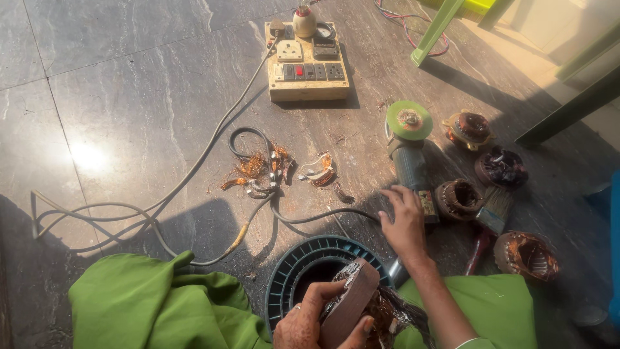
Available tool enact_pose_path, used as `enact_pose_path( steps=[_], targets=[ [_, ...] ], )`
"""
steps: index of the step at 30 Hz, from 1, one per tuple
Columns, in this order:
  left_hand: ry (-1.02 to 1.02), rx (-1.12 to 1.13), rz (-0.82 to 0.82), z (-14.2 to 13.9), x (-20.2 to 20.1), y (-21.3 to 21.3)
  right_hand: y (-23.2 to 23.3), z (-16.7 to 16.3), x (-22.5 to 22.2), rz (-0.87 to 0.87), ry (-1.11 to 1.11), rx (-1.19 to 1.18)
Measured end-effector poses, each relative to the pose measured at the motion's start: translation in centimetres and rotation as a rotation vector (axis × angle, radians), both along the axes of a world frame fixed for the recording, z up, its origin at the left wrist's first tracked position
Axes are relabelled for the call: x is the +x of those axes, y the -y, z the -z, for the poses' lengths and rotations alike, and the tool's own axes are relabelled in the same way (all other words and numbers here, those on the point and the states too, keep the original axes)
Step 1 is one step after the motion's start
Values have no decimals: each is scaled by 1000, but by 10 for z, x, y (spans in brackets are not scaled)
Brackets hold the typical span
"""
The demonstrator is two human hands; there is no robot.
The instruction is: The person sits on the floor and uses a hammer and screwdriver to loosen and pry out copper windings from a motor stator. They then use pliers to pull and cut the copper wires, removing them from the stator slots.
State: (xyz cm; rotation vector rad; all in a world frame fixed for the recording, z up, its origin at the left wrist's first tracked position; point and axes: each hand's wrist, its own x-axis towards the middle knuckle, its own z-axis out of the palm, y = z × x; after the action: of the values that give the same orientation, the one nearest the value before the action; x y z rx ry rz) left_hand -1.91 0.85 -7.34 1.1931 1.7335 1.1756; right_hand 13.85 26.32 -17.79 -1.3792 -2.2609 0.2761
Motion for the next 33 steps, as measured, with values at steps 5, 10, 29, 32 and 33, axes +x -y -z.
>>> enact_pose_path(
  steps=[5,10,29,32,33],
  targets=[
    [-64,-72,12,43,7,2,-43,7,10,168,317,176],
    [10,262,95,77,7,-4,-54,19,8,240,675,123],
    [-90,161,54,69,14,-4,-67,-8,-17,297,828,213],
    [-50,239,29,88,23,-6,-73,-20,-38,8,675,184],
    [-37,268,29,92,27,-7,-76,-23,-47,-111,565,148]
  ],
)
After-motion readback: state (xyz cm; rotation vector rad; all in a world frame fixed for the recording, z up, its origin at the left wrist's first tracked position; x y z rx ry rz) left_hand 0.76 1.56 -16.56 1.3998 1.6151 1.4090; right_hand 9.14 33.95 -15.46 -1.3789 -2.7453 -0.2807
